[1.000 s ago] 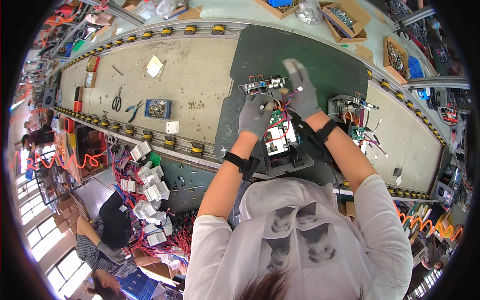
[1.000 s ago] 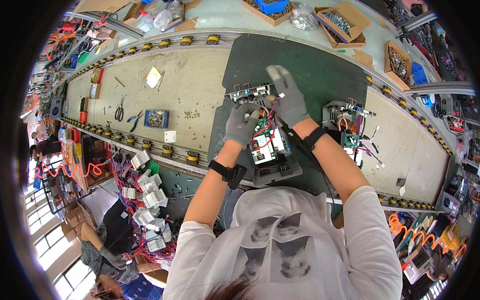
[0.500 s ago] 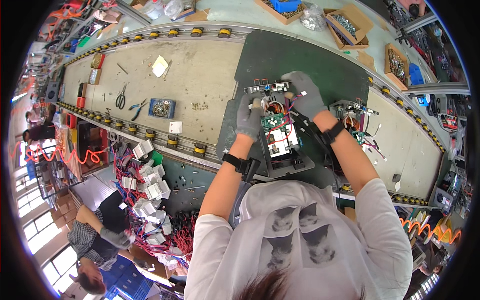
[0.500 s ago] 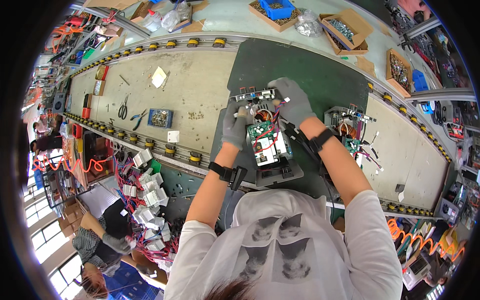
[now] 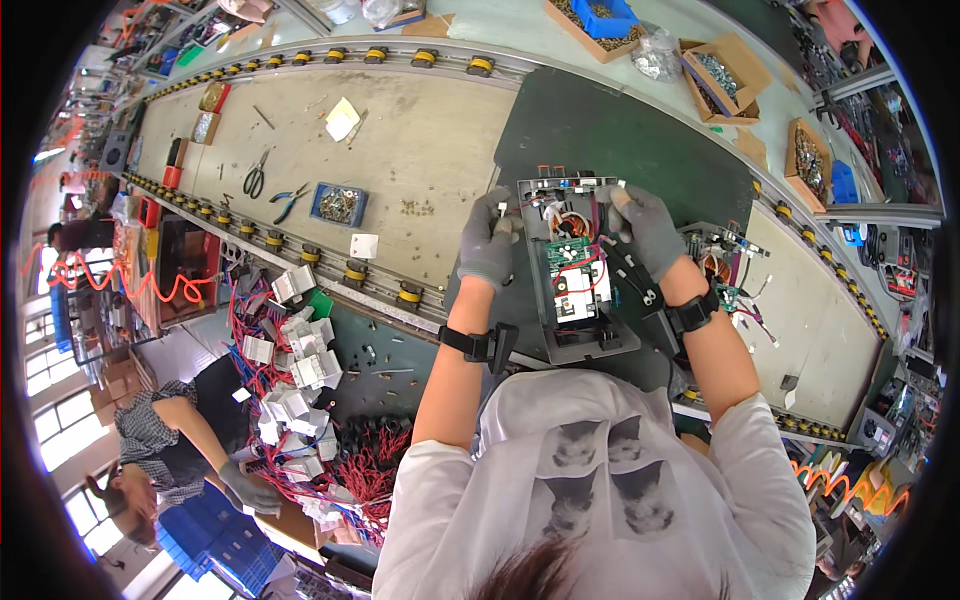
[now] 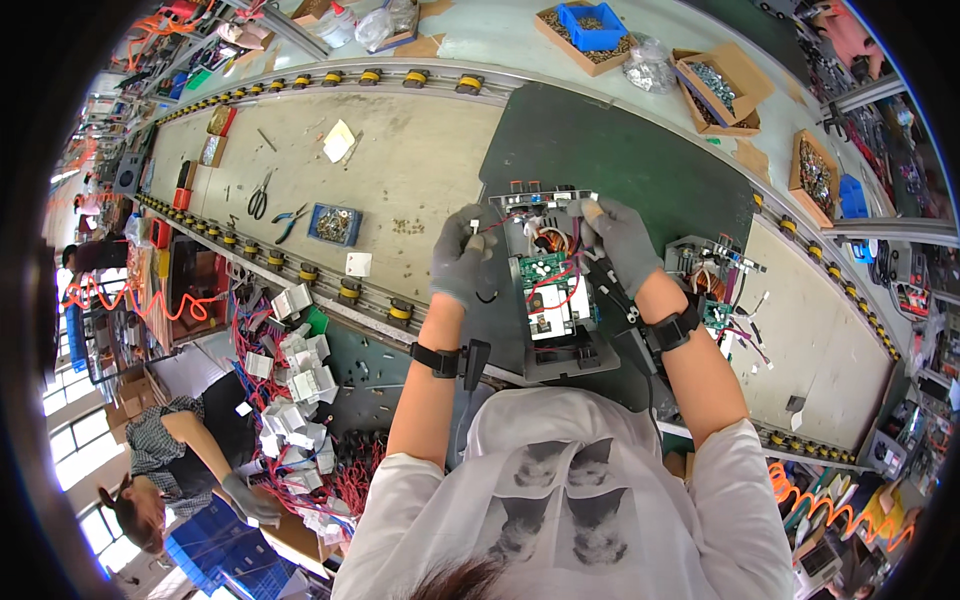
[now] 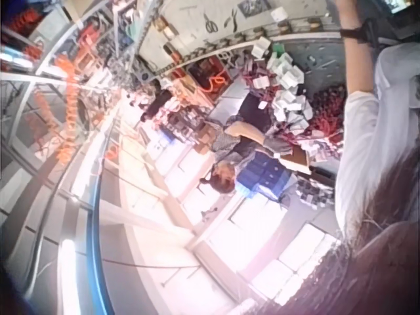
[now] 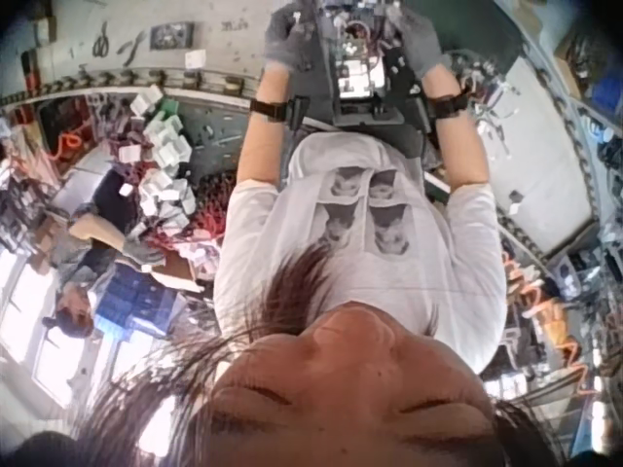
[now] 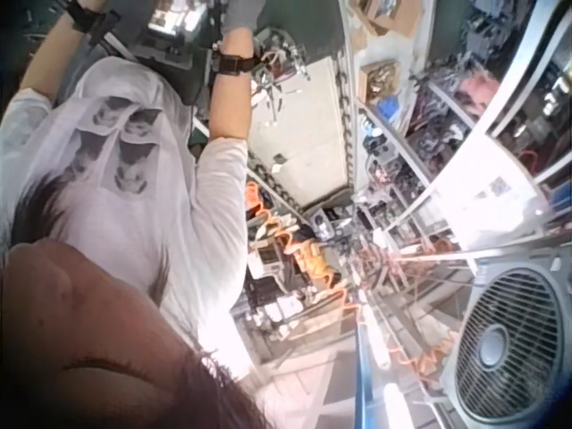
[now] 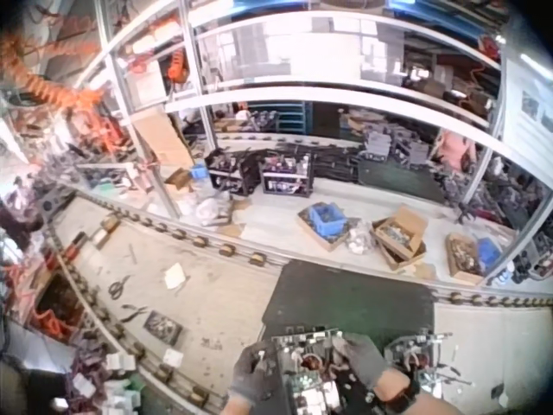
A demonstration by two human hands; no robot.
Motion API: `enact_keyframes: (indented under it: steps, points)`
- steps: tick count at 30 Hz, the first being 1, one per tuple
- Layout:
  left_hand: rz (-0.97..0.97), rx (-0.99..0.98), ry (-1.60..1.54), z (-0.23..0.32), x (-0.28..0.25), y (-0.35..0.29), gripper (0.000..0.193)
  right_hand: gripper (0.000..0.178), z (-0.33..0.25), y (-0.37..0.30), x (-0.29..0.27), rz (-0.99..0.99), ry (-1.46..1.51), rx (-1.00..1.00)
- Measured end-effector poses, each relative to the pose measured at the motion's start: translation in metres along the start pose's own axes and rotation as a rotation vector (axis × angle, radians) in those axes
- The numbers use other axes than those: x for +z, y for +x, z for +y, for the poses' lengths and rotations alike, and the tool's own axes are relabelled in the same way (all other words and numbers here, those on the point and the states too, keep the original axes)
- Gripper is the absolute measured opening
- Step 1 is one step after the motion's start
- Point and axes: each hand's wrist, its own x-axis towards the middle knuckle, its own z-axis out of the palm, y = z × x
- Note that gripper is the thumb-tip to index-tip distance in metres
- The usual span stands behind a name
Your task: Assembling and inspecting electronic components on a conveyor belt and assisting colleagues with moving a large box of parts.
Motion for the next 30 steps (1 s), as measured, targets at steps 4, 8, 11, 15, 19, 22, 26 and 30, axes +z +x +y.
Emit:
enact_keyframes:
  steps: [4, 8, 11, 15, 19, 22, 26, 30]
  points:
    - [-0.038, -0.033, 0.097, -0.007, -0.008, -0.008, 0.045, 0.023, 0.001, -0.007, 0.002, -0.153, -0.534, -0.232]
    - [-0.049, 0.015, -0.022, -0.016, -0.009, -0.010, 0.050, 0.027, -0.002, 0.001, 0.002, -0.128, -0.654, -0.162]
    - [-0.077, 0.059, -0.134, -0.016, -0.005, -0.010, 0.053, 0.023, -0.009, 0.003, 0.012, -0.130, -0.712, -0.219]
    - [-0.077, 0.018, -0.082, -0.006, 0.000, -0.009, 0.051, 0.025, -0.001, 0.012, 0.022, -0.140, -0.823, -0.286]
    - [-0.103, 0.241, 0.033, -0.032, 0.005, -0.004, 0.054, 0.026, 0.004, 0.010, 0.045, -0.123, -0.833, -0.362]
    - [-0.147, 0.220, 0.232, -0.012, 0.021, -0.012, 0.052, 0.025, 0.013, 0.008, 0.049, -0.059, -0.834, -0.449]
    - [-0.160, 0.139, 0.154, -0.009, 0.016, -0.008, 0.044, 0.023, 0.025, 0.011, 0.047, 0.056, -0.839, -0.492]
    - [-0.225, -0.136, 0.129, 0.004, 0.009, 0.005, 0.033, 0.019, 0.025, 0.016, 0.041, 0.129, -0.852, -0.228]
